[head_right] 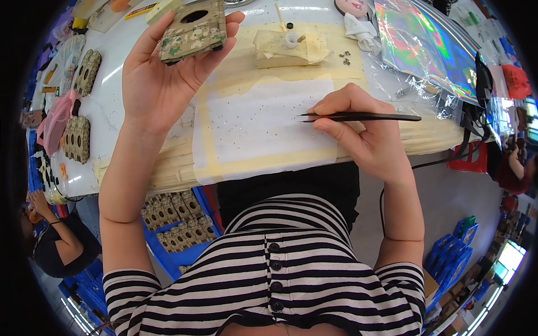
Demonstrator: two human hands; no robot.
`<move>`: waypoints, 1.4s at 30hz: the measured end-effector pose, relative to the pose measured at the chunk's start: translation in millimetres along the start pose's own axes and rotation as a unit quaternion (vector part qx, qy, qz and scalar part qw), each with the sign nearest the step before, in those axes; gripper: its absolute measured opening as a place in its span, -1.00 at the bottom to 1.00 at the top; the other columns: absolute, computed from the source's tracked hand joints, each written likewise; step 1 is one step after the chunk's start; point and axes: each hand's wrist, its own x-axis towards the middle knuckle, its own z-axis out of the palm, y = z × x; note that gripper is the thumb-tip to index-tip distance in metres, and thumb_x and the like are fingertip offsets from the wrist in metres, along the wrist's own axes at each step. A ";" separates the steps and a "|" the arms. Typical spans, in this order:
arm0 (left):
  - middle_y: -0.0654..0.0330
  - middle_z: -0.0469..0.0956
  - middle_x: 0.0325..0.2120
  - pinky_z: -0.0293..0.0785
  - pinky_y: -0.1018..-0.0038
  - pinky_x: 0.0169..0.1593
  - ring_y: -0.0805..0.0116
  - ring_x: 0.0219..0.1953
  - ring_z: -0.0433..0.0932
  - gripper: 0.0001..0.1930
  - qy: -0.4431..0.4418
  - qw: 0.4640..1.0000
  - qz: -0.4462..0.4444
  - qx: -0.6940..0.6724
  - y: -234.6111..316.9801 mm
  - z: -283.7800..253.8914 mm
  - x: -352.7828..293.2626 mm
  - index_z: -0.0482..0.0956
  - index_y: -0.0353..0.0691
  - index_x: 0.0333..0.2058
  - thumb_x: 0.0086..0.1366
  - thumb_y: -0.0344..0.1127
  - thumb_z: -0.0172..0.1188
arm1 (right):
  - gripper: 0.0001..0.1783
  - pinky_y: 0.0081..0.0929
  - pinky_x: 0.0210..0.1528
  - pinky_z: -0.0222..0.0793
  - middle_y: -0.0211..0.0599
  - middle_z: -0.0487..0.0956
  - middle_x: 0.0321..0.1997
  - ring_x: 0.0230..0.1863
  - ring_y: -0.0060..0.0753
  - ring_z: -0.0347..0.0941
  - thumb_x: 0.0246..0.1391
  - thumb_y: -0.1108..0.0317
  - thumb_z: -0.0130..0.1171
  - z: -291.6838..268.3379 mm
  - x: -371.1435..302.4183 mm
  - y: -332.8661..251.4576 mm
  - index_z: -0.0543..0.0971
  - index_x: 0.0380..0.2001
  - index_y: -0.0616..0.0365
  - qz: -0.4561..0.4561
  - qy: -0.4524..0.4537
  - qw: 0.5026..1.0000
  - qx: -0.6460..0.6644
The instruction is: The person attaches small camouflage-patterned parts onto the top of a miniature tank body using a tool to pick up the pieces and place them into designated openings.
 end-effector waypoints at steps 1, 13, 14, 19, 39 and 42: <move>-0.28 0.33 0.00 0.50 0.20 0.01 0.01 0.00 0.45 -0.50 -0.001 1.000 -0.001 -0.003 0.1 -0.5 -0.2 0.19 -0.46 0.09 0.35 -0.14 -0.23 | -0.88 -0.58 -0.27 0.38 -0.29 0.56 -0.41 -0.37 -0.47 0.47 -0.05 0.51 0.24 -4.4 5.6 -0.4 0.52 -0.43 0.30 -0.008 -0.031 0.999 -0.010; -0.28 0.33 0.00 0.50 0.20 0.02 0.01 0.01 0.45 -0.50 0.005 1.000 -0.003 0.001 1.1 0.3 0.1 0.19 -0.46 0.09 0.35 -0.15 -0.23 | -0.88 -0.65 -0.29 0.39 -0.38 0.48 -0.43 -0.34 -0.59 0.45 0.04 0.46 0.18 -17.3 35.5 5.5 0.48 -0.44 0.30 0.033 -0.169 0.984 0.034; -0.28 0.33 0.00 0.50 0.20 0.02 0.01 0.01 0.45 -0.50 0.008 1.000 -0.002 0.003 1.4 0.9 -0.1 0.18 -0.46 0.09 0.35 -0.15 -0.23 | -0.88 -0.66 -0.29 0.39 -0.38 0.48 -0.43 -0.35 -0.60 0.45 0.04 0.47 0.18 -17.4 36.9 5.4 0.48 -0.45 0.30 0.035 -0.174 0.983 0.036; -0.28 0.33 0.00 0.50 0.21 0.02 0.01 0.01 0.45 -0.51 0.011 1.000 0.002 0.006 1.4 1.6 -0.9 0.18 -0.46 0.10 0.35 -0.16 -0.23 | -0.88 -0.55 -0.27 0.45 -0.22 0.51 -0.38 -0.34 -0.46 0.49 0.03 0.48 0.18 -17.6 42.6 3.6 0.47 -0.45 0.32 0.080 -0.193 0.975 0.069; -0.28 0.31 0.02 0.48 0.20 0.04 0.00 0.02 0.44 -0.50 0.000 1.000 -0.001 0.004 1.4 0.9 -0.3 0.18 -0.46 0.10 0.35 -0.15 -0.23 | -0.87 -0.62 -0.29 0.48 -0.26 0.50 -0.41 -0.36 -0.53 0.51 0.07 0.49 0.14 -18.0 43.4 6.6 0.44 -0.44 0.34 0.095 -0.196 0.972 0.089; -0.28 0.31 0.02 0.48 0.20 0.04 0.00 0.02 0.44 -0.50 -0.008 1.000 -0.001 -0.004 1.3 0.2 -0.4 0.18 -0.46 0.10 0.35 -0.15 -0.24 | -0.87 -0.57 -0.27 0.51 -0.20 0.49 -0.38 -0.34 -0.46 0.52 0.07 0.50 0.14 -18.4 43.1 6.8 0.43 -0.43 0.36 0.102 -0.198 0.970 0.095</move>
